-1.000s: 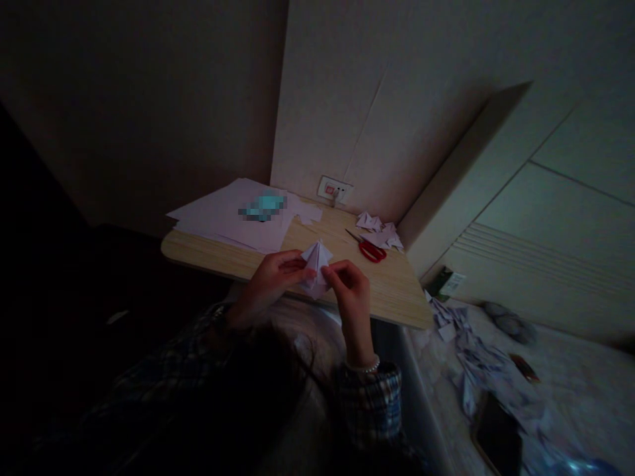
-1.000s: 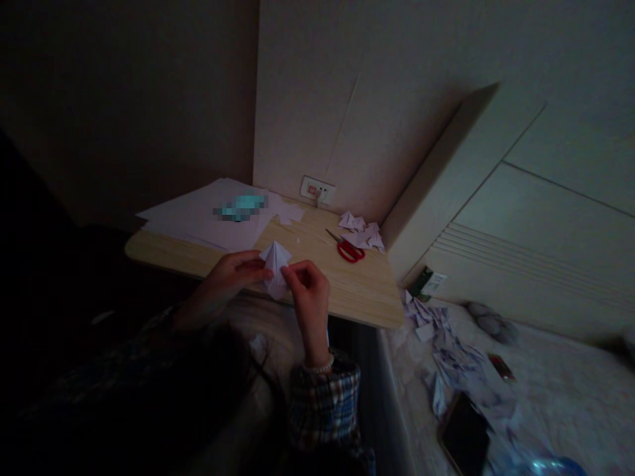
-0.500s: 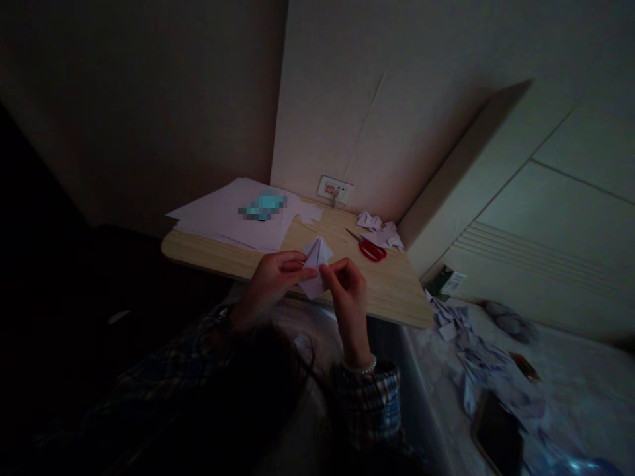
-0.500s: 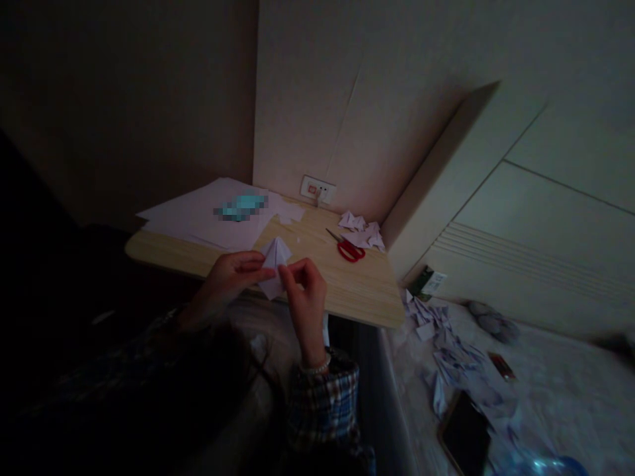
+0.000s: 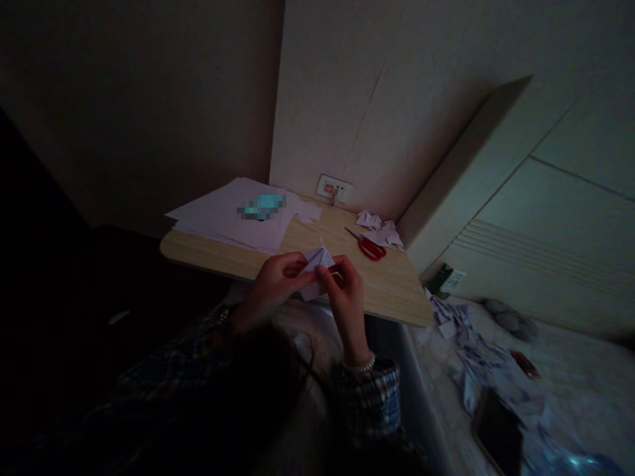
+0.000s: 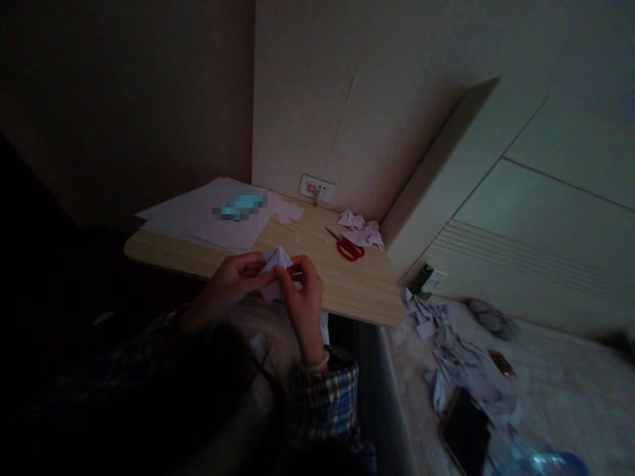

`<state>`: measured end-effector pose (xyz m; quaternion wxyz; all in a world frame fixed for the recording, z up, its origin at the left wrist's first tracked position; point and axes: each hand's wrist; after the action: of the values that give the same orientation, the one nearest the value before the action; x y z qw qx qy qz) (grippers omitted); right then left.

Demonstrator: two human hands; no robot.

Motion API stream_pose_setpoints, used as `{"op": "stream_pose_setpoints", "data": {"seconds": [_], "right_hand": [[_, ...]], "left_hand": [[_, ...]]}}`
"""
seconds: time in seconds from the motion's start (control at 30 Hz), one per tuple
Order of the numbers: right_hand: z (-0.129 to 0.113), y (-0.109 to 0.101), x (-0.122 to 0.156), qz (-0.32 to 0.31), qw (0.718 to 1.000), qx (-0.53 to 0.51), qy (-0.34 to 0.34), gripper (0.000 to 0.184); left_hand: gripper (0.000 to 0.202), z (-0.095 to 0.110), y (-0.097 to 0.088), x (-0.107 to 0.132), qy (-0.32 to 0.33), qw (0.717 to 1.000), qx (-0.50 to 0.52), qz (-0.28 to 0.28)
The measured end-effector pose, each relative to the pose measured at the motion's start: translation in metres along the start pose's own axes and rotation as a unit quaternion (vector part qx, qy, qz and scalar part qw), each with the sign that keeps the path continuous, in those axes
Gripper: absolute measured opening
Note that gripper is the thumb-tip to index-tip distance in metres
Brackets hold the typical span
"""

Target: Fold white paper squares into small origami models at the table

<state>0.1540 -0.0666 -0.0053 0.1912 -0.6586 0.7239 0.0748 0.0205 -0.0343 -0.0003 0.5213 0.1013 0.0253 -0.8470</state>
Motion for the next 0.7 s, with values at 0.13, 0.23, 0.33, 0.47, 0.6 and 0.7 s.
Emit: {"op": "stream_pose_setpoints", "data": {"seconds": [0.13, 0.23, 0.33, 0.47, 0.6, 0.7], "right_hand": [[0.0, -0.001, 0.0, -0.002, 1.0, 0.001, -0.011, 0.01], [0.0, -0.001, 0.0, -0.011, 0.999, 0.011, -0.033, 0.008], [-0.002, -0.001, 0.002, 0.023, 0.994, 0.043, -0.094, 0.009], [-0.005, -0.006, 0.008, 0.056, 0.97, 0.124, -0.201, 0.006], [-0.003, -0.013, 0.013, 0.072, 0.94, 0.185, -0.279, 0.015], [-0.002, -0.015, 0.015, 0.1, 0.91, 0.231, -0.33, 0.021]], "left_hand": [[0.028, -0.004, 0.001, 0.0, 0.022, 1.0, -0.004, -0.015], [0.027, -0.004, 0.001, 0.0, 0.026, 0.999, -0.026, -0.011], [0.025, -0.002, 0.001, -0.001, 0.058, 0.996, -0.057, 0.038], [0.038, 0.001, -0.001, -0.002, 0.083, 0.989, -0.043, 0.115], [0.043, 0.0, -0.004, -0.002, 0.027, 0.996, 0.04, 0.076], [0.026, -0.001, -0.005, 0.002, -0.051, 0.987, 0.143, -0.053]]}}
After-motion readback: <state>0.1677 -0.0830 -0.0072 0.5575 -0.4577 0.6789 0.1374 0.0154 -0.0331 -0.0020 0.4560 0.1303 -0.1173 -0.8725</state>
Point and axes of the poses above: each hand's wrist, its own x-axis away from the middle knuckle, its own y-axis out of the palm, z = x × y, and after that the axes turned 7 degrees about -z, right-handed
